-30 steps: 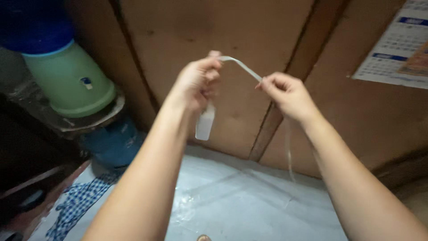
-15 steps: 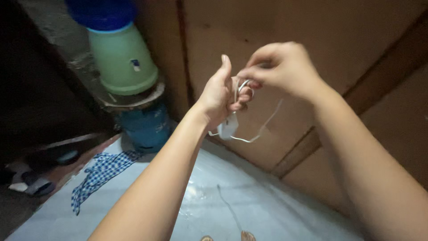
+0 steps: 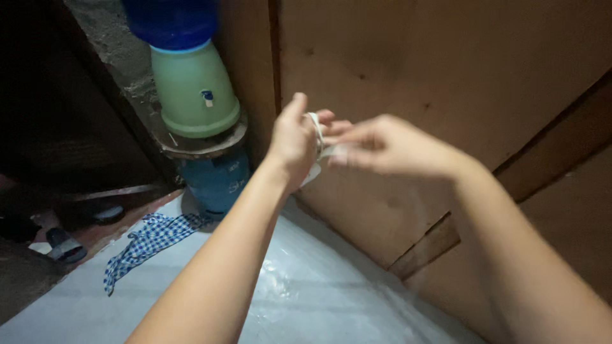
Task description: The person packs a white backpack with various items. They place a black pouch, a white charger, a purple hair clip, a smartphone, and a coiled purple cable into the bag.
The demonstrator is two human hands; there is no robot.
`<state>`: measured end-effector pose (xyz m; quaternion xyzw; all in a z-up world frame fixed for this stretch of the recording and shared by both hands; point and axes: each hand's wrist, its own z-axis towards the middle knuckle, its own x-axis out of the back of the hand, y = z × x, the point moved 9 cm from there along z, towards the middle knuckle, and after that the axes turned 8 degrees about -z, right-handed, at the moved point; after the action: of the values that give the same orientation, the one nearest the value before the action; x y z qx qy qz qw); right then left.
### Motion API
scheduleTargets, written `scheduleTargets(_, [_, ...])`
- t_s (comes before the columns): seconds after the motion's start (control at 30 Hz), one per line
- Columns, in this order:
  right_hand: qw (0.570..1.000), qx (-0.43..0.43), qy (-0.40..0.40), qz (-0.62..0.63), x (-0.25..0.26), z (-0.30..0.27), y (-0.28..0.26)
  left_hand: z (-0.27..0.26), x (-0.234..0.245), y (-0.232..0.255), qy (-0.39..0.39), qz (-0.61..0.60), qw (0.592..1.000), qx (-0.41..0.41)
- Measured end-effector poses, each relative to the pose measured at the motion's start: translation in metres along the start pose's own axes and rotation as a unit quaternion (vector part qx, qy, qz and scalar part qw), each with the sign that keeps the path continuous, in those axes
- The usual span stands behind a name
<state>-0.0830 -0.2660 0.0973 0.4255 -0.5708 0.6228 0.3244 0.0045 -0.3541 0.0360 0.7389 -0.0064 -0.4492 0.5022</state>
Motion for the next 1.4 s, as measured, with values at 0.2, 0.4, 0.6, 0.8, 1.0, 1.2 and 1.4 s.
scheduleTargets(0.2, [0.961, -0.107, 0.243, 0.074, 0.061, 0.013, 0.055, -0.012, -0.048, -0.009, -0.303, -0.064, 0.947, 0.084])
scheduleTargets(0.4, [0.991, -0.073, 0.082, 0.073, -0.008, 0.001, 0.05, 0.003, -0.013, 0.007, -0.086, -0.301, 0.949, 0.021])
scheduleTargets(0.6, [0.995, -0.074, -0.022, -0.055, 0.001, -0.006, 0.015, 0.008, -0.01, 0.002, -0.018, -0.001, 0.996, -0.09])
scheduleTargets(0.8, [0.979, -0.094, 0.18, -0.034, 0.055, 0.015, 0.038, 0.01, -0.023, -0.013, -0.077, 0.095, 0.993, 0.006])
scheduleTargets(1.0, [0.98, -0.058, 0.186, 0.046, 0.002, 0.002, 0.055, -0.006, -0.05, 0.012, -0.199, -0.368, 0.908, 0.034])
scheduleTargets(1.2, [0.994, -0.075, 0.04, -0.067, -0.014, -0.001, 0.033, 0.015, -0.005, -0.012, 0.059, -0.073, 0.992, -0.079])
scheduleTargets(1.4, [0.979, -0.085, 0.182, -0.043, 0.039, 0.018, 0.06, 0.035, -0.005, -0.055, 0.002, 0.134, 0.991, 0.021])
